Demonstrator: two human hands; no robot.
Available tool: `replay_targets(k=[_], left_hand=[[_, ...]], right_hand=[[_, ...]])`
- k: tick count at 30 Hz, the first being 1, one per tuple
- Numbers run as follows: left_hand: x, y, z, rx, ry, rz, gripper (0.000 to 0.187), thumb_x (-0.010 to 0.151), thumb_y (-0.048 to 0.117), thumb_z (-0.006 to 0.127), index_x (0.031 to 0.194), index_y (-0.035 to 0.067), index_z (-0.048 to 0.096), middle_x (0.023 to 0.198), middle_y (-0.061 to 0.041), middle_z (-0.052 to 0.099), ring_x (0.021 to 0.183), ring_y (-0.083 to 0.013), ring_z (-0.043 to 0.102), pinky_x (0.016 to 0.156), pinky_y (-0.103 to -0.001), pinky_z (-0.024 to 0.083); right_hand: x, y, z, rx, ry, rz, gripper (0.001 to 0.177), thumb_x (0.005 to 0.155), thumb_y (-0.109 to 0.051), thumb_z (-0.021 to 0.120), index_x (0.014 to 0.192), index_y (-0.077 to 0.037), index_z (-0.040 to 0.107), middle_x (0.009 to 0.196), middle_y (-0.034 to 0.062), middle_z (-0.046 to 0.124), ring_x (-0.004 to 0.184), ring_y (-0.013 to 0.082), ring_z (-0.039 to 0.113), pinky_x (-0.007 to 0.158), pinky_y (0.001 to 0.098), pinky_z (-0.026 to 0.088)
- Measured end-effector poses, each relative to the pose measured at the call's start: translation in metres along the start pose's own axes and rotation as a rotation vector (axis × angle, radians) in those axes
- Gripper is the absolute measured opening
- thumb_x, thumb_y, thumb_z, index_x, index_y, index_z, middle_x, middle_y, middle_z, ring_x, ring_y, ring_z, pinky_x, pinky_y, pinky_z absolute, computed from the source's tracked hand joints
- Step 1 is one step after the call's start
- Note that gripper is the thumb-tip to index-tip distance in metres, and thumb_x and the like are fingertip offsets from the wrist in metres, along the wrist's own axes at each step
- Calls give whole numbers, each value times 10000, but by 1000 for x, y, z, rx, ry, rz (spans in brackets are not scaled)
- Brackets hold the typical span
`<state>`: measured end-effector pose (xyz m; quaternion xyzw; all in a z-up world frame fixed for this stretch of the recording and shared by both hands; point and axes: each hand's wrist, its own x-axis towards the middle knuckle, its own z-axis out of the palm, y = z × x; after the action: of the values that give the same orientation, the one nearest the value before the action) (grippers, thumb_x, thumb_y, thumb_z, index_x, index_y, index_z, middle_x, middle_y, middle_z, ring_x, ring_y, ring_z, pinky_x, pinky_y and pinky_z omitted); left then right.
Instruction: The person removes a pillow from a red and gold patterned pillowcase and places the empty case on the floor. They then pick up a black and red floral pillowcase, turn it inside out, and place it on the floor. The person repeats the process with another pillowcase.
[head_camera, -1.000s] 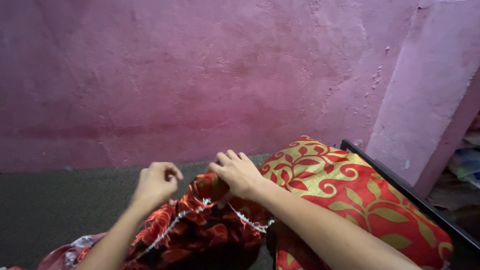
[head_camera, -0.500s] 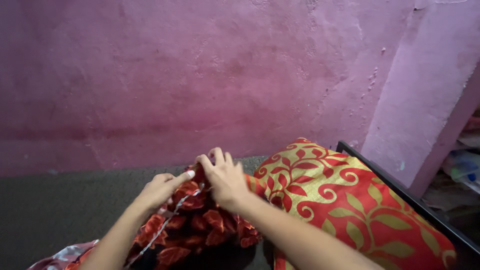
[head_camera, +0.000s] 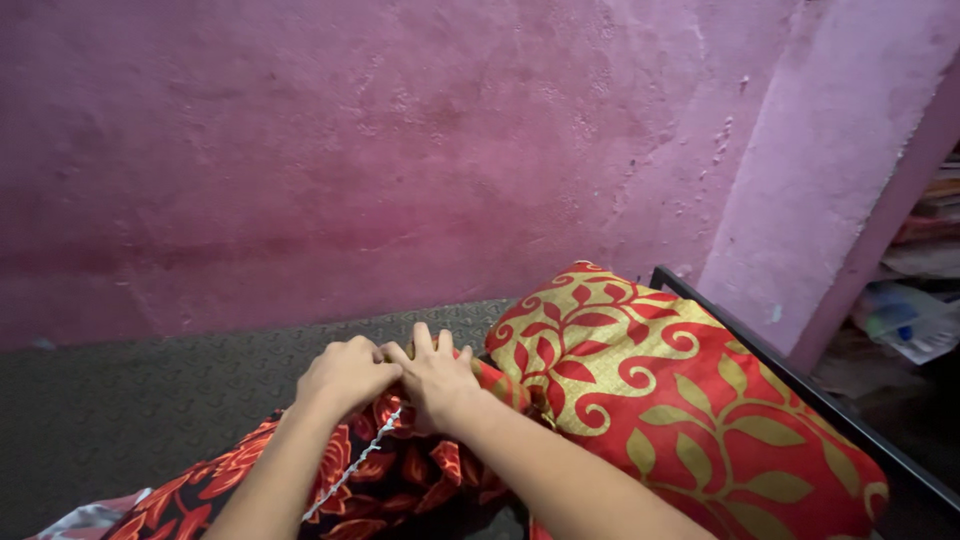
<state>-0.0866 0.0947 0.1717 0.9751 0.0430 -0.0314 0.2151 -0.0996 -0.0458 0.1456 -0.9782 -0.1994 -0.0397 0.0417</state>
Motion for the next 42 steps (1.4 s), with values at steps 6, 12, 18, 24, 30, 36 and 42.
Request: replay_targets(k=[6,12,18,24,30,36,42], left_hand=[[-4,-10,-10,365,38,-34,551,796,548,716,1217,194,750,1252,-114,735,1192,-295,703,983,-455,587],[-28,-96,-13,513,-267,-353,468,750,319,767,1212,252,792,1363,-30,708,1303,-239,673,1088,-463,536],[-41,-164,-10,611,-351,-520,542,865,598,712,1320,304,704,1450,-22,631,1355,-280,583,1112,-551,453],[-24,-160,-20,635,-86,-304,576,930,648,574,1402,319,608,1466,0,620,1371,-234,608,1107,-496,529],[13,-79,2,231,-158,97,895,721,827,623,1327,168,646,1356,-111,688,1283,-277,654,1081,-479,536],[-6,-21,36,250,-530,118,1058,476,556,954,1361,124,568,1369,-116,684,1283,-271,652,1097,-389,518],[-31,-33,41,399,-468,44,967,577,472,954,1434,224,582,1438,-56,628,1310,-224,609,1080,-384,512]], right_hand=[[12,24,-3,118,-141,-91,987,634,-191,786,1489,-314,308,1440,171,303,1358,437,319,1088,629,351],[15,34,1,166,-198,-98,913,610,-105,684,1433,-289,333,1422,176,281,1360,421,304,1115,588,320],[11,36,4,109,-168,-88,818,643,-109,696,1379,-282,383,1422,138,300,1357,416,329,1091,609,356],[9,43,4,62,-133,-81,801,667,-116,711,1379,-283,384,1406,145,316,1353,424,346,1054,618,402],[6,36,2,36,-151,-77,837,675,-113,719,1413,-281,361,1405,151,316,1333,426,367,1045,621,414],[-1,40,6,4,-153,-108,918,648,-128,749,1455,-289,341,1376,158,351,1319,431,395,1042,604,428],[-2,59,5,6,-297,-338,812,589,-221,815,1361,-199,565,1241,187,614,1169,401,613,979,477,530]])
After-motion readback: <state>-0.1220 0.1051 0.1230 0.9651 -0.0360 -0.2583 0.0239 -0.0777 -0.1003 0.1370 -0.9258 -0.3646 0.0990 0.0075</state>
